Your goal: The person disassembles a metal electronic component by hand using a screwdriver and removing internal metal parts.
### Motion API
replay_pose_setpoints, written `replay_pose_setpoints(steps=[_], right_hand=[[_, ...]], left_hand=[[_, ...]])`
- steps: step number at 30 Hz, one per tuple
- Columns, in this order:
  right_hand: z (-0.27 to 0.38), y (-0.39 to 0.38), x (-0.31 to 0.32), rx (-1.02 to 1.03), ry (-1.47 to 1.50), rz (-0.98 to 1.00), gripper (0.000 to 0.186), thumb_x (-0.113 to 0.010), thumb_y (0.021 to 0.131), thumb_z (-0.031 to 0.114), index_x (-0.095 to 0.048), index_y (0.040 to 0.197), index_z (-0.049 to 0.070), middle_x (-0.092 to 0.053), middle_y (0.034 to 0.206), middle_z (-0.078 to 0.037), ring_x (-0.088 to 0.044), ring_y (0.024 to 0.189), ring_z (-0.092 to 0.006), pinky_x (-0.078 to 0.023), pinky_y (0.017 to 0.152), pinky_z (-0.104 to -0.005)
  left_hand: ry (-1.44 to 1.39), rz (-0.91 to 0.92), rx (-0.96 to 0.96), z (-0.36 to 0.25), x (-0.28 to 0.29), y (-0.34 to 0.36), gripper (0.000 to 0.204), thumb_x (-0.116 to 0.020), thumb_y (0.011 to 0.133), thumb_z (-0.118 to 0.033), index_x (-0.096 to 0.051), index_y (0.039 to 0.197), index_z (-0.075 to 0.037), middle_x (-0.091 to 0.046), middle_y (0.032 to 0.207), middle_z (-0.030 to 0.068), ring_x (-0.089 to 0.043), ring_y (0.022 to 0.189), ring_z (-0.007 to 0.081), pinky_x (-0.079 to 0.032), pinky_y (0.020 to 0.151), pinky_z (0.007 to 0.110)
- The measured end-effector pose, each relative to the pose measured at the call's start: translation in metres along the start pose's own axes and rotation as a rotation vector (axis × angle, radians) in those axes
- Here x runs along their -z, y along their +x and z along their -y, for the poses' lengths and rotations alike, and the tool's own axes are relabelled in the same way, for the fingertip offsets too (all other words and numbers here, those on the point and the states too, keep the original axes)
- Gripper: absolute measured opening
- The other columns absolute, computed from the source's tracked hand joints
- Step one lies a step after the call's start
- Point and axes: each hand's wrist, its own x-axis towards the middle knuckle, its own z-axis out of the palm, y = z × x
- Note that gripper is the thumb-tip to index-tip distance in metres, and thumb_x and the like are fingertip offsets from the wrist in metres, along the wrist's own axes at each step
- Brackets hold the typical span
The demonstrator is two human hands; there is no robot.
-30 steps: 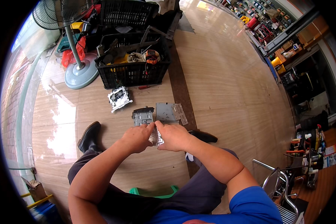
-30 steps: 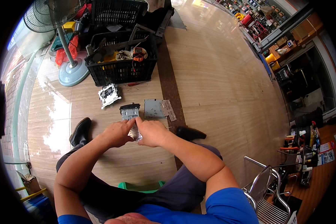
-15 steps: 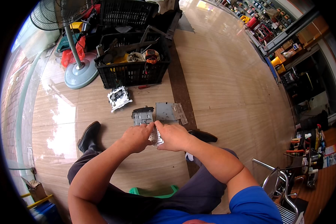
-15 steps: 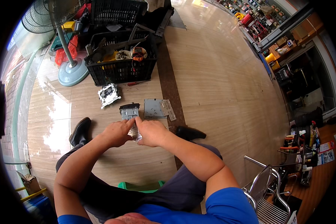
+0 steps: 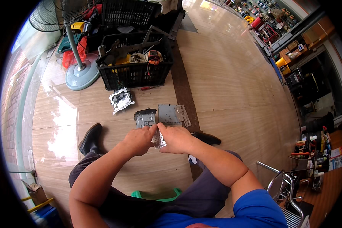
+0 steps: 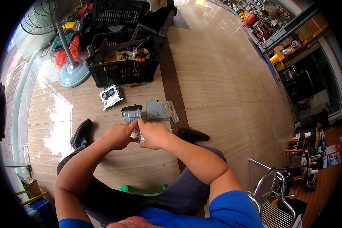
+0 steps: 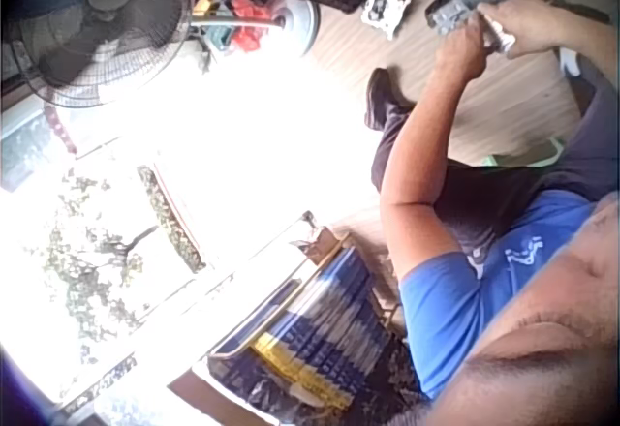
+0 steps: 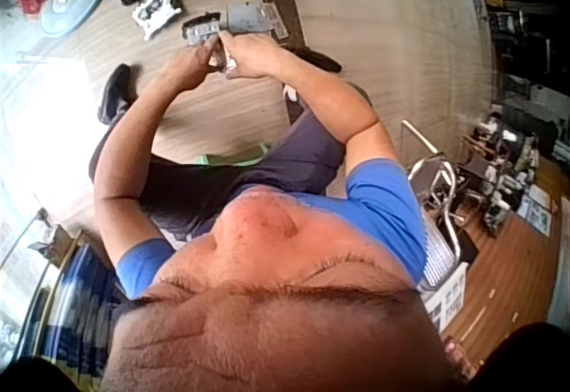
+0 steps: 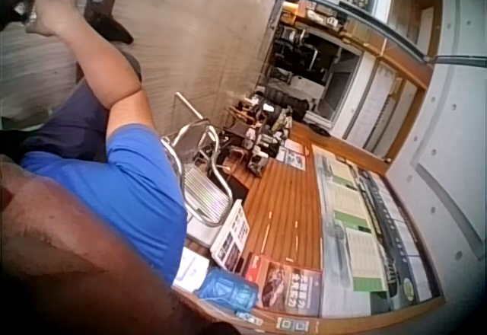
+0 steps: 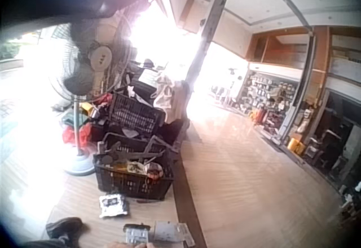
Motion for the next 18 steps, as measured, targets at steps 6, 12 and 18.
replay_pose_setpoints(steps=[6,12,18], right_hand=[[0.0007,0.0001,-0.0004,-0.005,-0.011,0.000,0.084,-0.086,0.075,0.036,-0.039,0.133,-0.003,-0.070,0.108,-0.024,-0.068,0.104,-0.0396,-0.055,0.090,-0.0453],[0.0003,0.0010,-0.0009,0.004,-0.019,0.012,0.082,-0.086,0.075,0.035,-0.040,0.131,-0.002,-0.071,0.106,-0.024,-0.069,0.103,-0.0397,-0.056,0.088,-0.0456],[-0.0001,0.0010,-0.0024,0.002,-0.023,0.008,0.082,-0.086,0.074,0.035,-0.040,0.131,-0.003,-0.071,0.106,-0.024,-0.069,0.102,-0.0395,-0.056,0.087,-0.0459]], left_hand=[[-0.007,0.012,-0.001,-0.0007,0.0003,-0.0003,0.073,-0.075,0.089,-0.025,-0.035,0.147,-0.004,-0.064,0.122,0.0227,-0.066,0.108,0.0415,-0.052,0.091,0.049],[-0.008,0.022,-0.014,0.0036,-0.0042,0.0004,0.077,-0.074,0.090,-0.024,-0.031,0.150,-0.004,-0.062,0.124,0.0232,-0.065,0.109,0.0414,-0.052,0.093,0.048],[-0.013,0.038,-0.011,0.0015,-0.0017,-0.0009,0.077,-0.073,0.090,-0.023,-0.030,0.151,-0.004,-0.062,0.125,0.0235,-0.064,0.110,0.0413,-0.052,0.092,0.048]])
